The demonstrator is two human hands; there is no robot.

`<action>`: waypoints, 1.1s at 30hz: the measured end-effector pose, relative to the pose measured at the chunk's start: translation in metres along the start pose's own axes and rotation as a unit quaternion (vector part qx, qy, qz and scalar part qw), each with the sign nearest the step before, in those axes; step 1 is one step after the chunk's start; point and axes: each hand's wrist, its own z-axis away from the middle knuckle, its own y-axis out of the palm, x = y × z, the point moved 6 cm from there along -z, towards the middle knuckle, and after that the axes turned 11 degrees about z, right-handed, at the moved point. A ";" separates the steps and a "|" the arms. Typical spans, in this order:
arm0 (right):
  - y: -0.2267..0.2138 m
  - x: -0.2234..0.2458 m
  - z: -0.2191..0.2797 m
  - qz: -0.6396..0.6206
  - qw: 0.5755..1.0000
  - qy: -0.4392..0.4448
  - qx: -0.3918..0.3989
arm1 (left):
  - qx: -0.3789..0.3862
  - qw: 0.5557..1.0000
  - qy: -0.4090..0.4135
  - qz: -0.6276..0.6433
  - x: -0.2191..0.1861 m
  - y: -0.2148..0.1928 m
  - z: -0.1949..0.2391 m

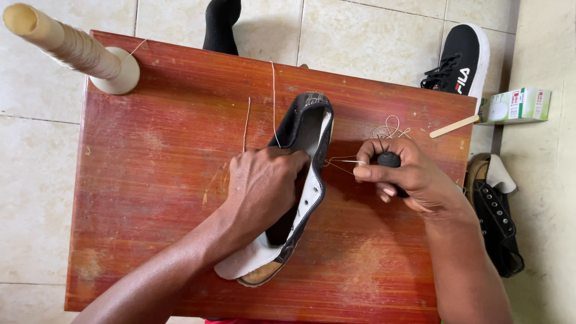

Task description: The person is sewing a black canvas shoe using a needle and white thread. They repeatedly insert the needle into the shoe's upper and pull the thread through to secure the material.

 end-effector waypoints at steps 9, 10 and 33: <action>0.020 0.031 -0.004 0.398 0.889 -0.139 -0.179 | 0.006 1.000 -0.021 0.008 0.011 0.006 -0.004; 0.023 0.031 -0.003 0.398 0.889 -0.138 -0.181 | 0.007 1.000 -0.019 0.008 0.009 0.005 -0.004; 0.023 0.042 0.013 0.202 0.968 -0.147 -0.036 | -0.069 0.997 0.029 0.002 0.001 0.000 0.002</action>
